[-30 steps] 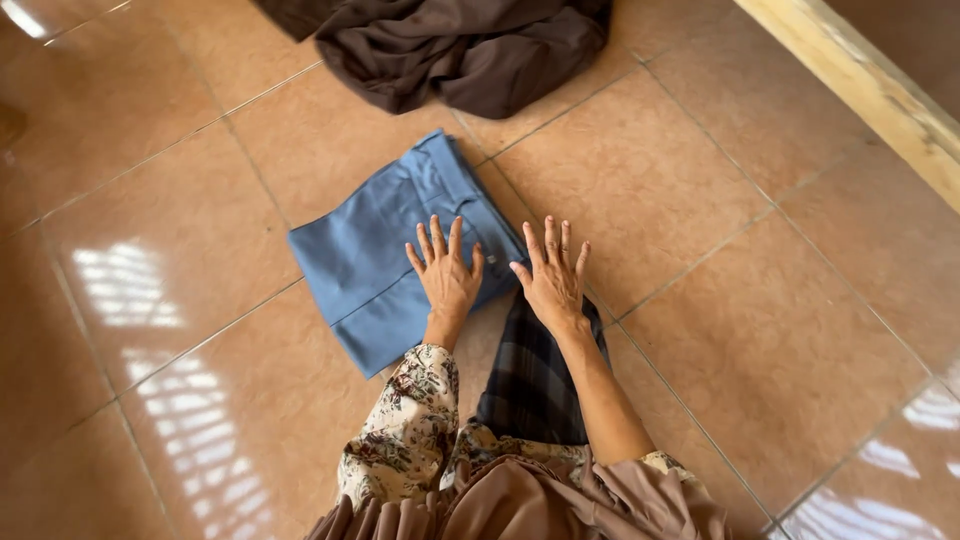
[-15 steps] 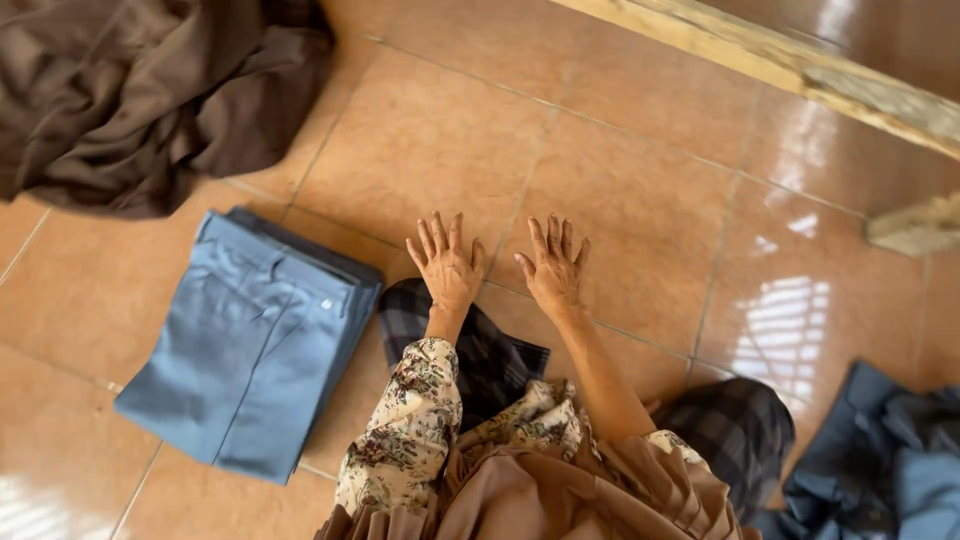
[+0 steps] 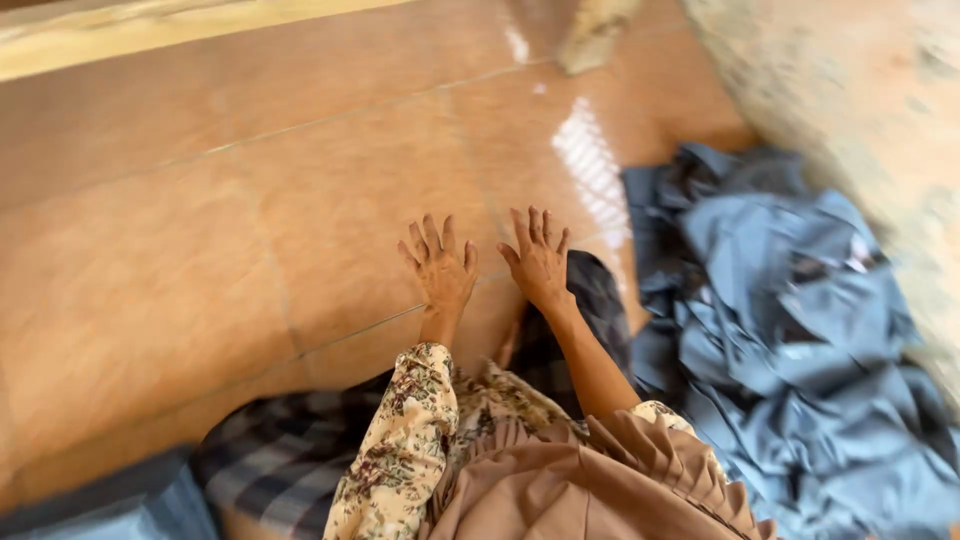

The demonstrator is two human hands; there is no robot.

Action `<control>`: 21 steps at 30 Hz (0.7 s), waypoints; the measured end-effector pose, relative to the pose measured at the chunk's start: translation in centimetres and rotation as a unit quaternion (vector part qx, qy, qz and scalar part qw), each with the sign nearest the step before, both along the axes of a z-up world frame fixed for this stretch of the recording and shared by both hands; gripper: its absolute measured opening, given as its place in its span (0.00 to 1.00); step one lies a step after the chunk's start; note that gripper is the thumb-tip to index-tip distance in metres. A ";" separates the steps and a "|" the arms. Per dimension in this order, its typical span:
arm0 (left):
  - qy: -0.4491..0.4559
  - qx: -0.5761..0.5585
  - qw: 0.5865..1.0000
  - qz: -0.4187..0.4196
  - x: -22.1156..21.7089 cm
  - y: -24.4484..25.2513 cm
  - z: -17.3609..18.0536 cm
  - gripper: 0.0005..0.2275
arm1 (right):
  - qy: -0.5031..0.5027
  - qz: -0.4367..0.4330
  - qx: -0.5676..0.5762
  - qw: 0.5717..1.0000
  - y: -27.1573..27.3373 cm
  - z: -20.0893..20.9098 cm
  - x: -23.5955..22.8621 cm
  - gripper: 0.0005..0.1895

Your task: Folding trousers into a rectangular shape and stacking them on the floor.

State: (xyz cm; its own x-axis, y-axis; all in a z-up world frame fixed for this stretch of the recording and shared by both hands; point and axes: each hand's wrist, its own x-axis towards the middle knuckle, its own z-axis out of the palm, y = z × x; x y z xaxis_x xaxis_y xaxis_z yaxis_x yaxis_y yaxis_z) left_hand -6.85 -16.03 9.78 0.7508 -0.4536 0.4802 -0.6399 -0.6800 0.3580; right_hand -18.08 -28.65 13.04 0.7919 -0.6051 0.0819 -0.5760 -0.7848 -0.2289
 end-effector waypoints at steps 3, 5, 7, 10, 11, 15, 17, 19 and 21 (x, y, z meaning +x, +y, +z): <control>-0.022 0.036 0.996 -0.079 -3.9 -4.8 0.0 0.25 | -0.008 -0.080 0.013 0.997 -2.6 1.5 -4.9 0.35; -0.001 0.014 0.990 -0.140 -7.2 -7.7 1.8 0.25 | -0.006 -0.123 0.001 0.992 -4.1 2.6 -8.3 0.36; 0.020 -0.004 0.980 -0.198 -10.4 -9.9 3.4 0.25 | -0.005 -0.164 -0.008 0.986 -5.5 3.2 -11.8 0.36; 0.008 0.006 0.960 -0.280 -14.3 -13.1 4.5 0.26 | 0.001 -0.215 -0.051 0.975 -8.0 3.0 -17.3 0.37; 0.014 0.005 0.952 -0.305 -15.7 -13.8 4.3 0.24 | -0.034 -0.236 -0.129 0.962 -8.7 2.7 -19.6 0.37; 0.023 0.018 0.931 -0.365 -19.9 -16.8 2.4 0.23 | -0.066 -0.351 -0.264 0.896 -10.7 4.3 -27.9 0.40; 0.045 0.028 0.921 -0.386 -21.3 -17.7 2.3 0.22 | -0.063 -0.415 -0.200 0.886 -11.3 4.4 -31.4 0.43; 0.068 0.039 0.910 -0.407 -22.6 -18.9 1.7 0.21 | -0.062 -0.473 -0.134 0.869 -12.1 3.7 -34.4 0.46; 0.158 0.049 0.886 -0.433 -23.8 -20.1 0.4 0.20 | -0.150 -0.520 -0.029 0.840 -12.8 2.1 -36.8 0.40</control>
